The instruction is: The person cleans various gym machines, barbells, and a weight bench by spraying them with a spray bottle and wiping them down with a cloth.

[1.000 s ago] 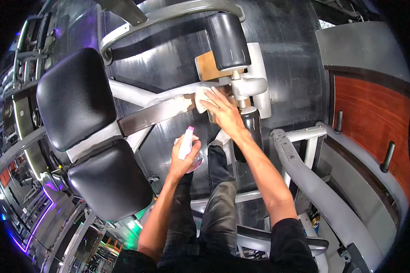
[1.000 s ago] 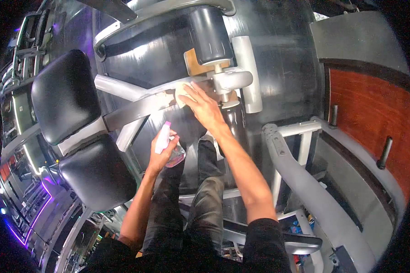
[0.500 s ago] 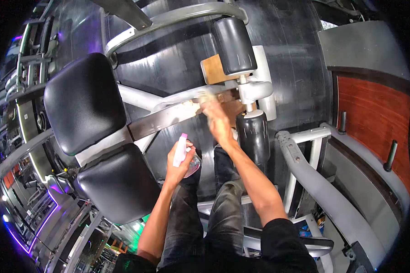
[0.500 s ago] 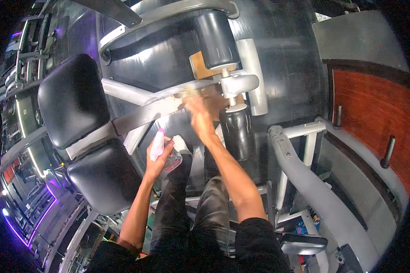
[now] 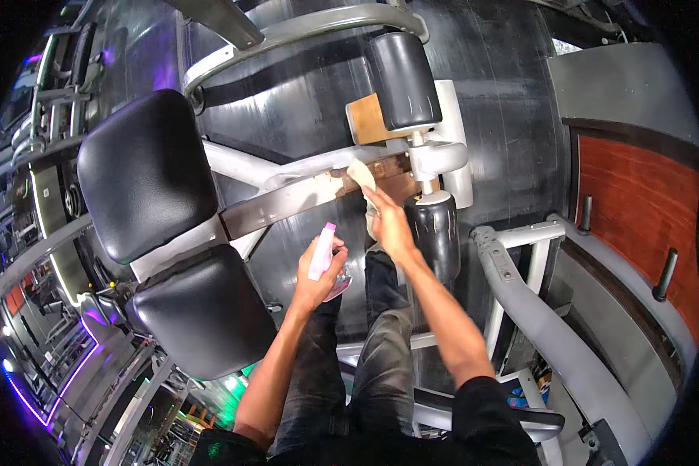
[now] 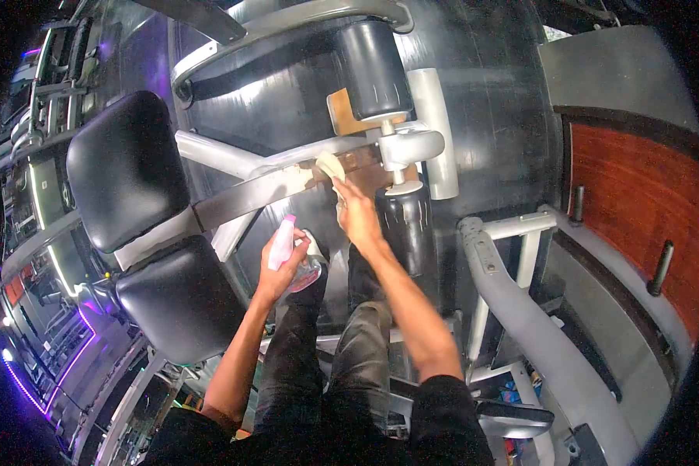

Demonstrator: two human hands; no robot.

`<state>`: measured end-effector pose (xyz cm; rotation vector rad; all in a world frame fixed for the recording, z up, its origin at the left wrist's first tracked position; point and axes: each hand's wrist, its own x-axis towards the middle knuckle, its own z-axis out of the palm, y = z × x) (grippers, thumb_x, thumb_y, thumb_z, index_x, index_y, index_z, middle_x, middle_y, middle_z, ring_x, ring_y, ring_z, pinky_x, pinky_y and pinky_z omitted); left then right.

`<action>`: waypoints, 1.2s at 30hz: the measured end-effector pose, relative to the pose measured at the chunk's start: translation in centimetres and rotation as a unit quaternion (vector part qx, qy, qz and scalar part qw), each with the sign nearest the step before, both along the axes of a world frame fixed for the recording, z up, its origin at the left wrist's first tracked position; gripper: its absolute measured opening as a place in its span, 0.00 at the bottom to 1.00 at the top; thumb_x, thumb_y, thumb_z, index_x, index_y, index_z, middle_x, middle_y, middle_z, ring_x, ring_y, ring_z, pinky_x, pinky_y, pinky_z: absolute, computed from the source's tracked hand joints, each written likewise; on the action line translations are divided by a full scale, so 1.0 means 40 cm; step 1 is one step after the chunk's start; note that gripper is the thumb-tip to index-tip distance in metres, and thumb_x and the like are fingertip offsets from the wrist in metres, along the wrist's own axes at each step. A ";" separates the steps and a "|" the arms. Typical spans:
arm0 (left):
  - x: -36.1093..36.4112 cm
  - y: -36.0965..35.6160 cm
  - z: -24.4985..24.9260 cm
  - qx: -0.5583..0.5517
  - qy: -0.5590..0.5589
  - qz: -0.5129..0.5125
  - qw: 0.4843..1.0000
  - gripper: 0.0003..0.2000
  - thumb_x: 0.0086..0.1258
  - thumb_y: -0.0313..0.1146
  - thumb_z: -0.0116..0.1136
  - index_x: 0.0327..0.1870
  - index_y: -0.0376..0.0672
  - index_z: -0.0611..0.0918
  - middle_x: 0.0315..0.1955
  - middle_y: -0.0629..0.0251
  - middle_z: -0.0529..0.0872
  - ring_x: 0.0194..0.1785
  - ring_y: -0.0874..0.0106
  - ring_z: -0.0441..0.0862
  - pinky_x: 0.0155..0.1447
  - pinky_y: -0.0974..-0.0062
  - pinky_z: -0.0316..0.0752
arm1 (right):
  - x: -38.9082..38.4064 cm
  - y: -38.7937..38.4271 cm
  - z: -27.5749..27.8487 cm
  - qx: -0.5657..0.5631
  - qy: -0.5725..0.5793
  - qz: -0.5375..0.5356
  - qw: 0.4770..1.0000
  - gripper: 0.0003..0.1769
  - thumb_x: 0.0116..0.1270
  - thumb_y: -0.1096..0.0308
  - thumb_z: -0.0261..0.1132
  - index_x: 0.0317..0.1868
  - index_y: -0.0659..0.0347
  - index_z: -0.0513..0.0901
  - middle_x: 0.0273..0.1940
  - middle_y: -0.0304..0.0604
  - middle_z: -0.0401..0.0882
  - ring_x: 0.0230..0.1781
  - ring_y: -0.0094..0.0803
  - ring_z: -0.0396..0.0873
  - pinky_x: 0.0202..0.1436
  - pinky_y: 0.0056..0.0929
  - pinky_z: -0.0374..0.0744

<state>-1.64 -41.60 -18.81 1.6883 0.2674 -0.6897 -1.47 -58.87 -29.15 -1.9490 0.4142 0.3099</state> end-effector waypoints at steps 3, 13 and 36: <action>0.022 -0.018 0.007 0.010 0.000 -0.023 1.000 0.07 0.69 0.26 0.62 0.45 0.40 0.79 0.30 0.70 0.81 0.27 0.83 0.76 0.32 0.81 0.72 | 0.010 -0.114 0.115 0.063 -0.062 0.066 0.994 0.35 0.56 0.89 0.50 0.63 0.56 0.78 0.62 0.52 0.76 0.65 0.47 0.74 0.71 0.36 0.71; 0.074 -0.217 -0.072 -0.017 -0.041 -0.078 0.996 0.07 0.67 0.26 0.63 0.44 0.42 0.81 0.31 0.69 0.84 0.32 0.82 0.77 0.36 0.79 0.73 | 0.104 -0.426 -0.035 -0.219 -0.170 0.108 0.955 0.35 0.53 0.89 0.56 0.62 0.53 0.79 0.63 0.48 0.76 0.69 0.43 0.69 0.78 0.42 0.60; 0.096 -0.280 -0.111 -0.040 -0.051 -0.083 0.994 0.07 0.67 0.24 0.62 0.44 0.40 0.80 0.30 0.70 0.83 0.31 0.82 0.78 0.35 0.80 0.73 | 0.044 -0.395 -0.055 -0.171 -0.159 0.010 0.972 0.25 0.64 0.83 0.58 0.58 0.51 0.82 0.63 0.44 0.77 0.70 0.47 0.68 0.74 0.45 0.64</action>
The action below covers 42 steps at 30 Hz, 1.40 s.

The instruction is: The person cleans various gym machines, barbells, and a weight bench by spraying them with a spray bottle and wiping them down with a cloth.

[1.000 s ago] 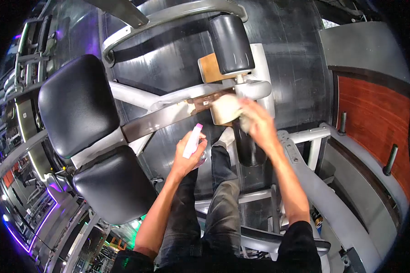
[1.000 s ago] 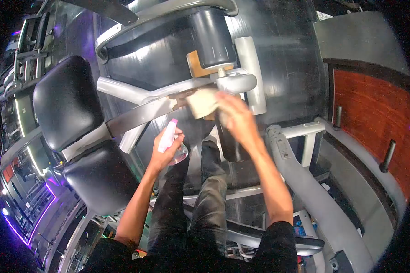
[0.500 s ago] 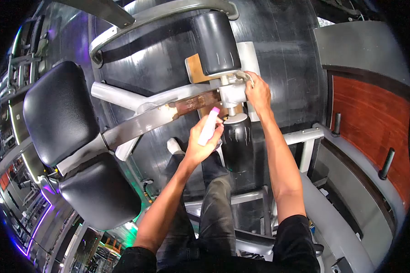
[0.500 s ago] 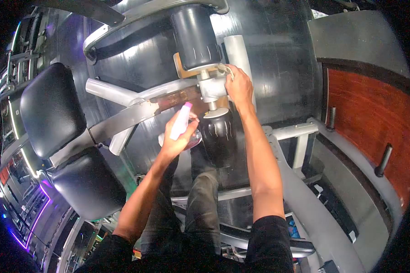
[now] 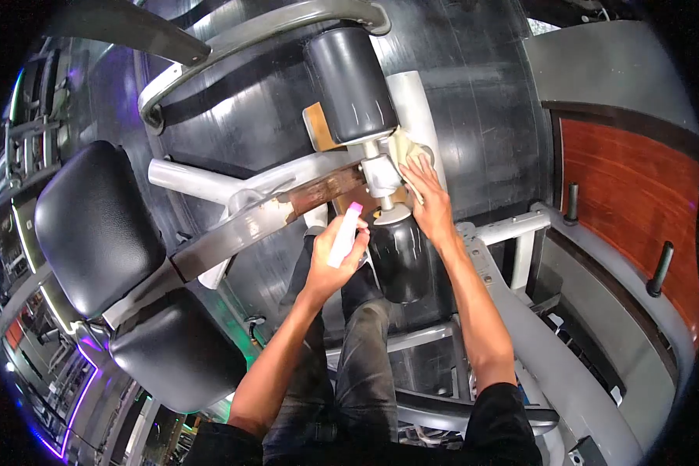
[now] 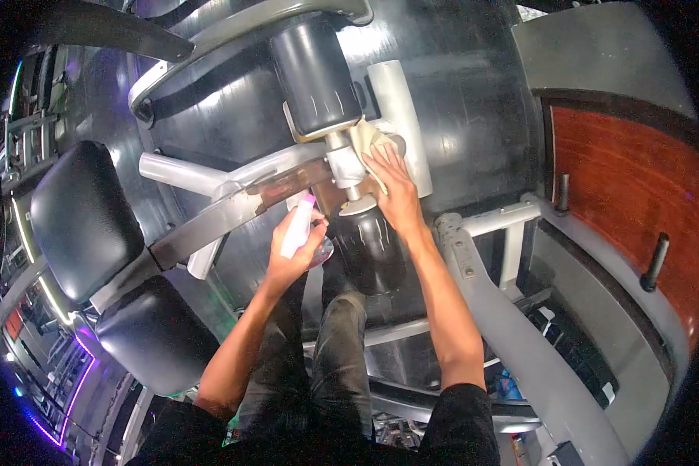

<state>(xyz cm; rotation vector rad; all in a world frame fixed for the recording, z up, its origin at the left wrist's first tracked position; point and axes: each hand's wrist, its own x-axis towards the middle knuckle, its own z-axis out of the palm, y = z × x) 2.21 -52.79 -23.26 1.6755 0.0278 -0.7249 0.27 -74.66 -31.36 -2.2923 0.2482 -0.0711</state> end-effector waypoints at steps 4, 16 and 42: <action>0.021 -0.005 0.011 -0.009 0.003 -0.047 0.999 0.07 0.67 0.24 0.62 0.44 0.40 0.80 0.30 0.69 0.83 0.30 0.81 0.78 0.34 0.80 0.73 | 0.049 -0.016 -0.008 -0.015 0.027 -0.014 0.999 0.21 0.65 0.80 0.59 0.56 0.52 0.83 0.64 0.41 0.76 0.71 0.48 0.65 0.76 0.46 0.61; 0.064 0.024 -0.014 0.044 0.014 -0.055 0.997 0.06 0.66 0.24 0.63 0.42 0.41 0.80 0.28 0.68 0.82 0.29 0.81 0.78 0.35 0.80 0.73 | 0.273 -0.257 -0.310 -0.040 0.440 0.016 0.897 0.22 0.62 0.57 0.60 0.43 0.69 0.86 0.44 0.64 0.84 0.48 0.54 0.84 0.50 0.42 0.80; 0.202 0.028 0.014 0.040 0.029 0.012 0.999 0.05 0.69 0.25 0.61 0.43 0.42 0.80 0.30 0.73 0.79 0.31 0.85 0.71 0.34 0.82 0.68 | 0.537 0.051 0.093 0.208 -0.201 -0.097 0.952 0.15 0.73 0.73 0.55 0.55 0.56 0.83 0.62 0.49 0.78 0.69 0.46 0.71 0.70 0.45 0.69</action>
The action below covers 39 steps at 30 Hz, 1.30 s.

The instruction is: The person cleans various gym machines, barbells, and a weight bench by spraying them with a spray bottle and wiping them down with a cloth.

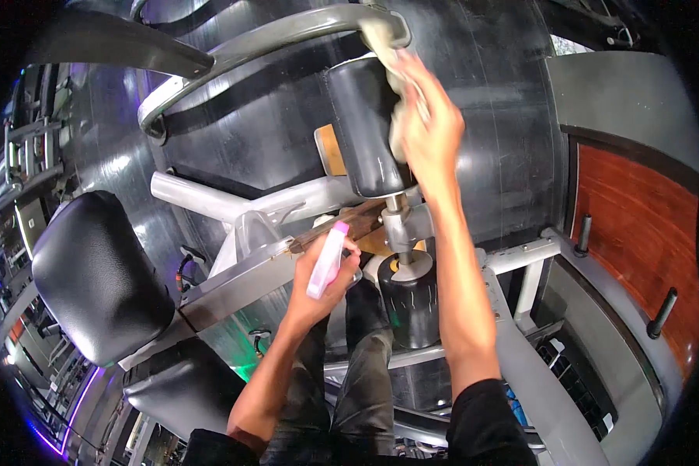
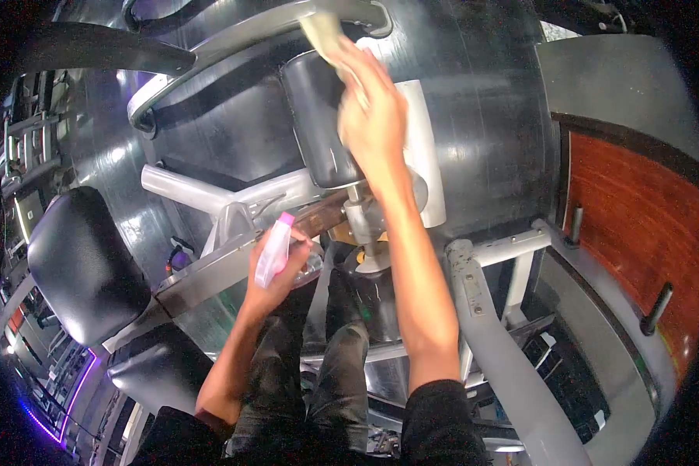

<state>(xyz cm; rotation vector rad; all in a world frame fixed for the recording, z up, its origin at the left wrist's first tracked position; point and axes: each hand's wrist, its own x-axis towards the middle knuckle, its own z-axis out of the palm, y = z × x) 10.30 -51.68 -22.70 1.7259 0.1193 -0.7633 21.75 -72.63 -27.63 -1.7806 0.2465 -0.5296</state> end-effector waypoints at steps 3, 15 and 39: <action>0.026 0.012 -0.007 -0.005 -0.033 0.014 0.999 0.05 0.68 0.25 0.62 0.43 0.41 0.80 0.32 0.71 0.81 0.31 0.83 0.72 0.35 0.81 0.70 | 0.147 0.017 -0.030 -0.250 0.098 0.089 0.959 0.16 0.72 0.70 0.57 0.54 0.41 0.85 0.63 0.44 0.78 0.69 0.57 0.67 0.68 0.69 0.63; 0.009 0.040 -0.003 -0.027 -0.025 0.049 0.998 0.06 0.68 0.25 0.61 0.44 0.39 0.79 0.33 0.70 0.82 0.30 0.83 0.75 0.35 0.82 0.72 | -0.145 0.038 0.012 -0.386 0.150 0.189 0.890 0.29 0.60 0.82 0.64 0.62 0.49 0.80 0.67 0.47 0.72 0.72 0.52 0.64 0.73 0.47 0.67; 0.015 0.051 0.070 -0.075 -0.001 0.099 0.992 0.06 0.69 0.25 0.61 0.45 0.39 0.79 0.33 0.68 0.83 0.28 0.83 0.77 0.35 0.81 0.73 | -0.139 -0.037 -0.020 -0.235 0.118 0.174 0.949 0.32 0.53 0.88 0.61 0.59 0.54 0.82 0.63 0.51 0.76 0.69 0.44 0.69 0.73 0.36 0.70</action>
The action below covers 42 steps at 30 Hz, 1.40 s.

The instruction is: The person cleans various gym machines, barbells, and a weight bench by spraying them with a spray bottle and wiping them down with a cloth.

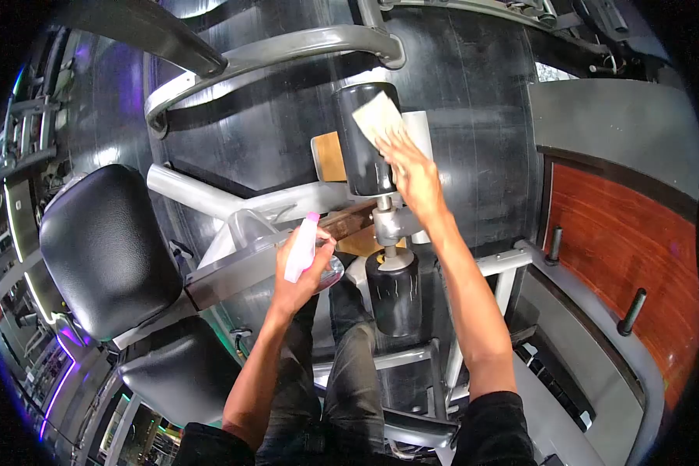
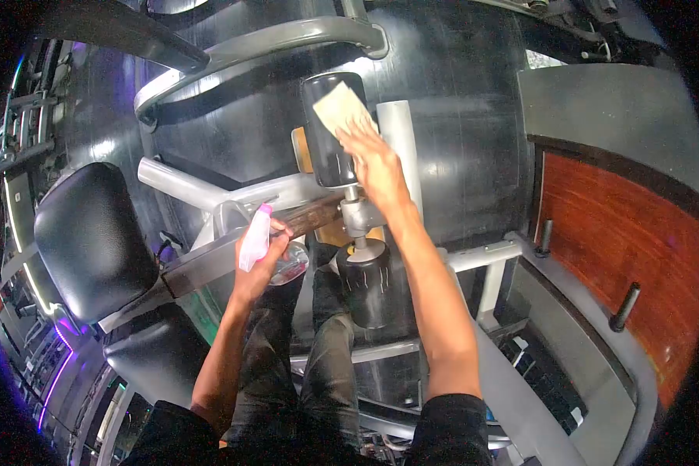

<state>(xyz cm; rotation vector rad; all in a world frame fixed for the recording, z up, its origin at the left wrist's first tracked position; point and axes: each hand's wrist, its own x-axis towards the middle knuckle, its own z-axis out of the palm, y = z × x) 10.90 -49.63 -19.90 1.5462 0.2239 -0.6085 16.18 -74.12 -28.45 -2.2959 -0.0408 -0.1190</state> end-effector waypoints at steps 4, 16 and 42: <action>-0.011 -0.008 0.003 0.011 0.000 -0.026 1.000 0.06 0.69 0.26 0.61 0.44 0.39 0.79 0.32 0.69 0.83 0.28 0.83 0.77 0.34 0.82 0.73 | -0.091 0.015 0.043 -0.012 0.051 0.018 0.998 0.29 0.57 0.87 0.61 0.58 0.52 0.83 0.62 0.48 0.77 0.69 0.42 0.70 0.73 0.37 0.70; -0.004 0.020 0.015 0.037 -0.035 -0.059 0.997 0.05 0.69 0.27 0.62 0.42 0.40 0.80 0.29 0.70 0.82 0.27 0.83 0.77 0.33 0.80 0.71 | -0.073 -0.094 -0.128 0.210 0.214 -0.293 0.908 0.17 0.77 0.64 0.55 0.60 0.60 0.81 0.52 0.45 0.85 0.49 0.28 0.81 0.54 0.27 0.76; -0.042 -0.002 0.007 0.026 -0.013 -0.075 0.997 0.06 0.68 0.26 0.61 0.43 0.39 0.80 0.31 0.70 0.82 0.27 0.83 0.78 0.33 0.81 0.72 | -0.145 0.039 0.021 0.023 0.117 -0.173 0.978 0.25 0.66 0.77 0.61 0.64 0.54 0.77 0.61 0.57 0.75 0.61 0.50 0.76 0.62 0.37 0.77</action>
